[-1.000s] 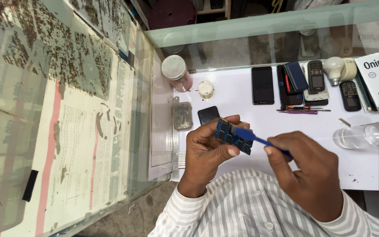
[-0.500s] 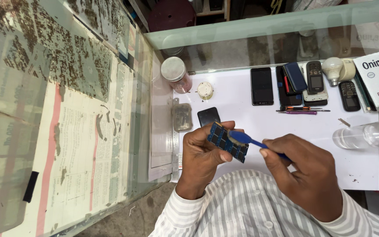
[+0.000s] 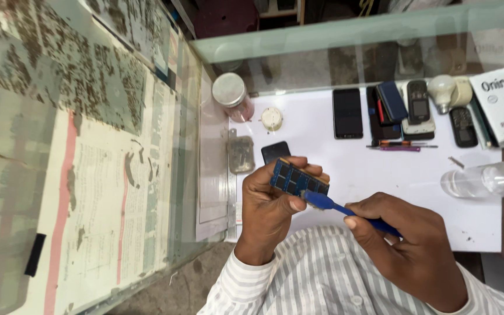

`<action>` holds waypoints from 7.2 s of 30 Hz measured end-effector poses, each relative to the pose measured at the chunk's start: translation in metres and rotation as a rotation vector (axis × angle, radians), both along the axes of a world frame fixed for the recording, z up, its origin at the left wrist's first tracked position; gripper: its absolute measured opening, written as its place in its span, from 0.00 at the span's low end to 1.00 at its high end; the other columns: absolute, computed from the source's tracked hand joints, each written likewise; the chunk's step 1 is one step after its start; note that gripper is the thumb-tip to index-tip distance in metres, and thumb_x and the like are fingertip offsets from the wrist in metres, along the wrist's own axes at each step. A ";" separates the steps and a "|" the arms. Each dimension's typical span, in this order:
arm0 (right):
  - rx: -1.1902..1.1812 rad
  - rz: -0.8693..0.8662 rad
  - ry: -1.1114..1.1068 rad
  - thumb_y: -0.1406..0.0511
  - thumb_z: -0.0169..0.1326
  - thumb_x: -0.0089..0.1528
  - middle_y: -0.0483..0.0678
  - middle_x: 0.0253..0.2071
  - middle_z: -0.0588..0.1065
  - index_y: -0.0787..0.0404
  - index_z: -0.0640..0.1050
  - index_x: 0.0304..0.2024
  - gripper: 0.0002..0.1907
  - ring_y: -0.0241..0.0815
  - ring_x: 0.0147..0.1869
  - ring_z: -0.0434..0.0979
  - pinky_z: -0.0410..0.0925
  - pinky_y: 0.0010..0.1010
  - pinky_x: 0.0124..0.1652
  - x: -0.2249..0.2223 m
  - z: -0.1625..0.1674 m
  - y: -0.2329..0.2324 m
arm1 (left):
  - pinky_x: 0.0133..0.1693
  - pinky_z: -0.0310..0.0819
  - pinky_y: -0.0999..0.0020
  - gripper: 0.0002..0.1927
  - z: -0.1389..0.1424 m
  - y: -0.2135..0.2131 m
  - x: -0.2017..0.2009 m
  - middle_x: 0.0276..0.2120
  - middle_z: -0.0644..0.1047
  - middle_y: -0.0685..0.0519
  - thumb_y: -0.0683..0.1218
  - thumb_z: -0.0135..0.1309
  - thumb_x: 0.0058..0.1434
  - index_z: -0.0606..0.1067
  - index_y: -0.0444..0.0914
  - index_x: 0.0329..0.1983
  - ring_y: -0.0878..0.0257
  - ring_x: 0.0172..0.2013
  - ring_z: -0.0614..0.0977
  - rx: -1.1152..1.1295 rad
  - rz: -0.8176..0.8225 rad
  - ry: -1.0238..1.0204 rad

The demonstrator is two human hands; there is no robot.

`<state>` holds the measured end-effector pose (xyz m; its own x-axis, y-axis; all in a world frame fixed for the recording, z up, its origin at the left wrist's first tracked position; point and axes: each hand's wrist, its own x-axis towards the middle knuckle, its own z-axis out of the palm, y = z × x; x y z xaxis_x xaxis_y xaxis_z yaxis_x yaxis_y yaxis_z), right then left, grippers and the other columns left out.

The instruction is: The person holds a RAM memory module in one hand and scrubs its surfaces with a blue toothbrush, rotating the module to brush different sides. They then apply liquid from a plastic bottle onto the module, brush it again, and finally use a soldering iron to work on the module's edge contacts.

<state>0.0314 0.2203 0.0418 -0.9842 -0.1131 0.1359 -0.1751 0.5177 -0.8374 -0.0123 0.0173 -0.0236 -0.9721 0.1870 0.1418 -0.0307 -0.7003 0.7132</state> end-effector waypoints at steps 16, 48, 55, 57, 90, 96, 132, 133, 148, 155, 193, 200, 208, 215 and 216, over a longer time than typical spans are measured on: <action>-0.017 -0.022 0.048 0.68 0.61 0.58 0.49 0.28 0.80 0.66 0.81 0.36 0.06 0.37 0.23 0.76 0.66 0.28 0.20 -0.001 -0.003 -0.005 | 0.50 0.86 0.49 0.29 -0.001 0.001 -0.005 0.50 0.81 0.41 0.49 0.70 0.58 0.75 0.32 0.59 0.45 0.51 0.85 0.056 0.009 0.017; 0.006 0.058 0.121 0.70 0.62 0.56 0.48 0.28 0.81 0.65 0.80 0.35 0.06 0.34 0.24 0.78 0.69 0.23 0.21 -0.006 0.002 -0.006 | 0.53 0.81 0.48 0.28 -0.006 -0.002 -0.005 0.50 0.82 0.42 0.47 0.70 0.59 0.75 0.33 0.59 0.44 0.52 0.85 0.122 -0.011 -0.025; 0.071 -0.032 0.137 0.70 0.60 0.58 0.49 0.27 0.79 0.67 0.80 0.36 0.06 0.36 0.24 0.76 0.66 0.26 0.21 -0.006 0.002 -0.006 | 0.57 0.81 0.48 0.27 -0.006 -0.003 -0.004 0.51 0.82 0.43 0.47 0.70 0.59 0.76 0.34 0.60 0.46 0.52 0.84 0.142 -0.045 0.011; -0.011 0.080 0.140 0.69 0.60 0.58 0.47 0.28 0.80 0.65 0.80 0.36 0.05 0.33 0.25 0.78 0.69 0.23 0.21 -0.005 0.002 -0.006 | 0.59 0.81 0.47 0.26 -0.007 -0.003 -0.003 0.51 0.82 0.43 0.46 0.70 0.60 0.76 0.34 0.59 0.46 0.53 0.84 0.110 -0.018 0.013; -0.052 -0.133 0.220 0.70 0.53 0.69 0.53 0.43 0.76 0.68 0.78 0.49 0.08 0.36 0.37 0.74 0.67 0.23 0.34 -0.004 -0.016 0.012 | 0.61 0.78 0.47 0.29 0.000 0.002 0.001 0.52 0.81 0.42 0.47 0.70 0.59 0.76 0.34 0.61 0.45 0.55 0.82 0.051 -0.074 0.072; -0.046 -0.079 0.281 0.71 0.59 0.62 0.52 0.42 0.79 0.65 0.74 0.40 0.07 0.31 0.33 0.76 0.64 0.20 0.27 -0.007 -0.015 -0.012 | 0.60 0.82 0.47 0.30 -0.001 0.001 0.000 0.52 0.82 0.42 0.46 0.72 0.56 0.76 0.32 0.59 0.45 0.56 0.84 0.000 -0.025 0.074; 0.331 0.007 0.599 0.76 0.62 0.60 0.56 0.38 0.81 0.65 0.78 0.35 0.06 0.42 0.34 0.77 0.65 0.31 0.31 -0.019 0.003 -0.008 | 0.57 0.83 0.53 0.26 0.005 0.005 0.004 0.49 0.82 0.42 0.41 0.71 0.57 0.78 0.27 0.58 0.50 0.52 0.85 -0.114 -0.094 0.052; 0.260 -0.015 0.546 0.76 0.61 0.60 0.55 0.39 0.80 0.64 0.77 0.36 0.06 0.41 0.36 0.77 0.66 0.31 0.33 -0.018 0.001 -0.007 | 0.55 0.83 0.53 0.26 0.006 0.005 0.005 0.48 0.82 0.42 0.41 0.70 0.58 0.78 0.27 0.58 0.50 0.51 0.85 -0.113 -0.099 0.053; -0.002 -0.128 0.346 0.72 0.60 0.61 0.51 0.40 0.79 0.63 0.75 0.39 0.06 0.38 0.36 0.76 0.64 0.24 0.28 0.000 -0.003 -0.015 | 0.60 0.83 0.49 0.28 0.003 0.010 0.007 0.55 0.78 0.41 0.46 0.72 0.57 0.76 0.31 0.58 0.44 0.55 0.83 -0.035 -0.038 0.044; 0.066 -0.186 0.331 0.73 0.61 0.61 0.50 0.40 0.80 0.64 0.77 0.37 0.06 0.35 0.29 0.69 0.59 0.25 0.25 0.000 -0.004 -0.010 | 0.61 0.81 0.48 0.28 -0.002 0.010 0.005 0.55 0.78 0.44 0.46 0.72 0.55 0.78 0.33 0.57 0.44 0.56 0.83 0.035 -0.054 0.015; -0.038 -0.093 0.113 0.71 0.59 0.61 0.47 0.39 0.80 0.64 0.78 0.41 0.06 0.29 0.26 0.69 0.62 0.20 0.26 0.015 -0.047 0.023 | 0.58 0.79 0.52 0.24 -0.021 0.009 -0.004 0.55 0.79 0.44 0.43 0.64 0.65 0.72 0.33 0.62 0.46 0.58 0.81 0.200 0.018 -0.114; -0.367 -0.266 -0.003 0.68 0.54 0.68 0.44 0.40 0.72 0.69 0.74 0.51 0.11 0.27 0.36 0.69 0.65 0.18 0.34 0.019 -0.062 0.043 | 0.58 0.81 0.52 0.27 -0.012 0.011 -0.002 0.54 0.79 0.42 0.46 0.65 0.65 0.71 0.33 0.64 0.47 0.57 0.82 0.053 -0.022 -0.042; -0.269 -0.302 -0.193 0.65 0.53 0.70 0.45 0.34 0.70 0.67 0.77 0.50 0.12 0.28 0.30 0.62 0.58 0.21 0.26 0.023 -0.080 0.042 | 0.55 0.82 0.54 0.33 -0.020 0.014 0.002 0.49 0.80 0.43 0.50 0.62 0.68 0.64 0.33 0.71 0.53 0.50 0.84 -0.119 -0.095 -0.061; -0.276 -0.315 -0.304 0.61 0.47 0.69 0.46 0.41 0.81 0.64 0.72 0.47 0.12 0.30 0.41 0.80 0.68 0.19 0.22 0.041 -0.089 0.037 | 0.47 0.83 0.60 0.30 -0.050 0.001 0.014 0.50 0.81 0.43 0.50 0.60 0.68 0.65 0.32 0.68 0.58 0.48 0.84 -0.171 -0.088 -0.190; -0.263 -0.307 -0.299 0.61 0.46 0.69 0.47 0.41 0.82 0.63 0.71 0.47 0.12 0.30 0.43 0.82 0.69 0.19 0.22 0.043 -0.090 0.035 | 0.46 0.83 0.60 0.30 -0.053 0.000 0.015 0.50 0.81 0.43 0.49 0.60 0.68 0.64 0.32 0.68 0.58 0.47 0.84 -0.180 -0.089 -0.199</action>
